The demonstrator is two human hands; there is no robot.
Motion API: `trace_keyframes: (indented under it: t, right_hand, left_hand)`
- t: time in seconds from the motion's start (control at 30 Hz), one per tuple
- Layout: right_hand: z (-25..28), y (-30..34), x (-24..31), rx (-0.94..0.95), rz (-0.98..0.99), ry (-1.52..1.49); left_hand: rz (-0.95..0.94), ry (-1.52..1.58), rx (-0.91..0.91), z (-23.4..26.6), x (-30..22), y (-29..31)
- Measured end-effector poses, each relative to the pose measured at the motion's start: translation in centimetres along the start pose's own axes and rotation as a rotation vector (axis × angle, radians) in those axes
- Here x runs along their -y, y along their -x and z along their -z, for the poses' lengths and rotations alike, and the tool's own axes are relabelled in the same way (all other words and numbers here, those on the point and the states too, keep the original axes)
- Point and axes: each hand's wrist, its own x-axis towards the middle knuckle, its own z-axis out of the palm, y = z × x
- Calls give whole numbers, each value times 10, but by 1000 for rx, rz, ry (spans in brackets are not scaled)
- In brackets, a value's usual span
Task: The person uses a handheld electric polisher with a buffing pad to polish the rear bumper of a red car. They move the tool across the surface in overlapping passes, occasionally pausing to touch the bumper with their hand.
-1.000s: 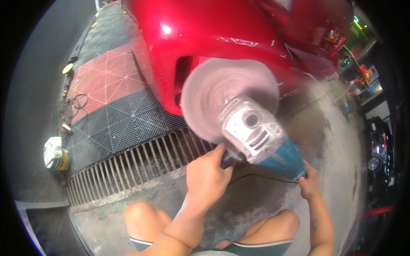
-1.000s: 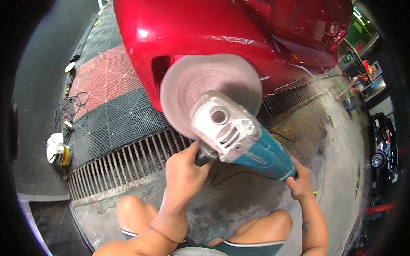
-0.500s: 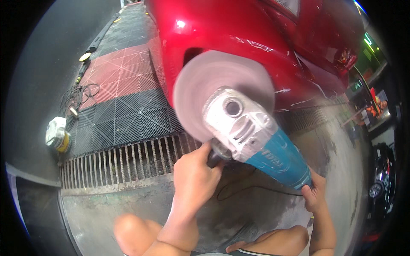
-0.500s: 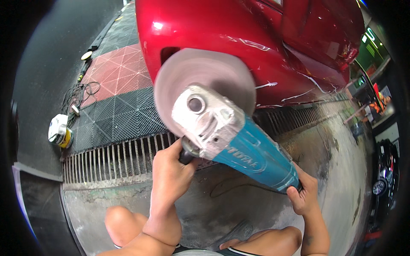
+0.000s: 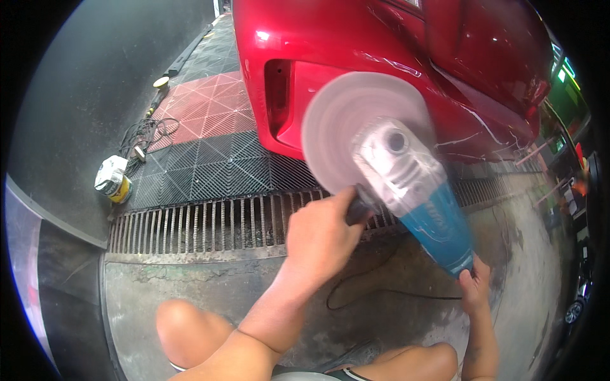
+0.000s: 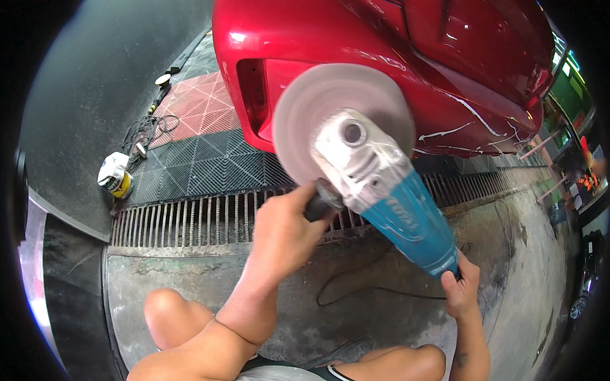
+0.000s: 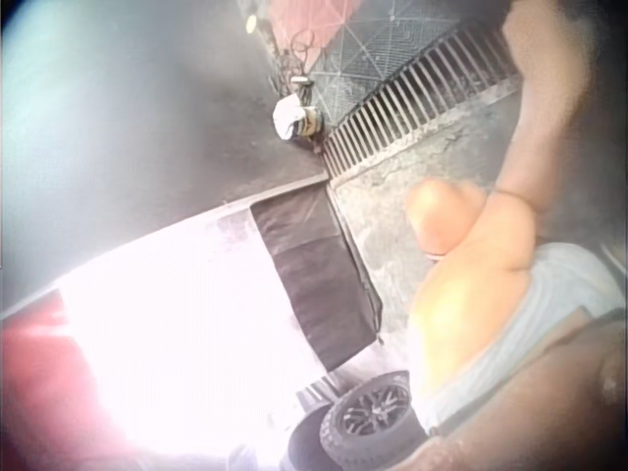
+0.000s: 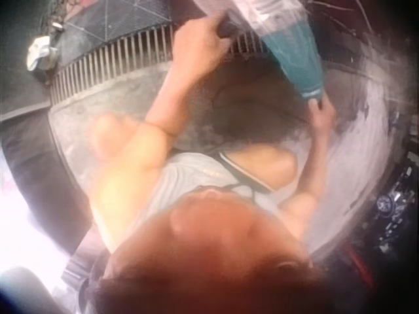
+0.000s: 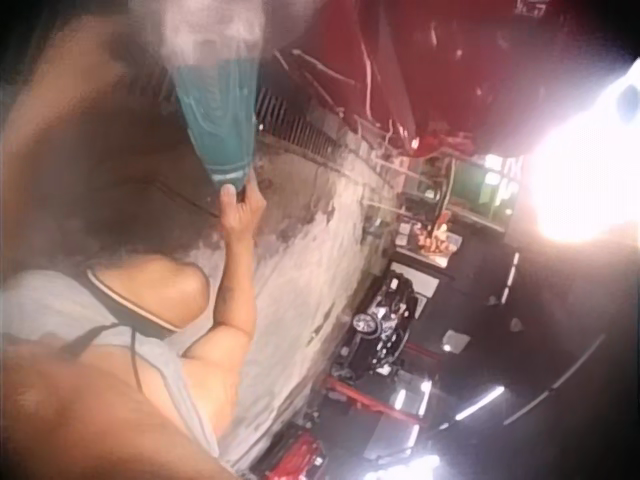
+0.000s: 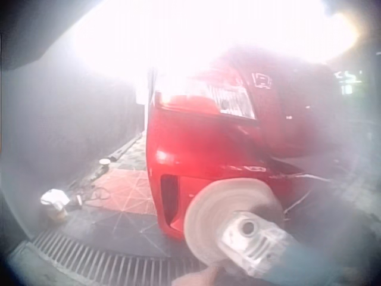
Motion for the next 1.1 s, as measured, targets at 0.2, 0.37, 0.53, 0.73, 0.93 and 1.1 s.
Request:
trace_keyframes:
  t: [0.2,0.37,0.53,0.73,0.93,1.1]
  right_hand:
    - [-45,-17,56,47,78,18]
    - [-73,-15,89,25,98,45]
    - [-95,-21,94,0,98,38]
    - [-89,-23,88,-48,85,68]
    - [-79,-29,101,-127,202,205]
    - [-81,-14,108,-94,197,469]
  left_hand:
    - [165,98,-138,34,40,-4]
    - [167,131,-152,49,71,-9]
    - [171,78,-161,66,79,-12]
    - [177,117,-156,69,80,-12]
    - [276,267,-155,27,98,-5]
    - [369,393,-60,-37,148,20]
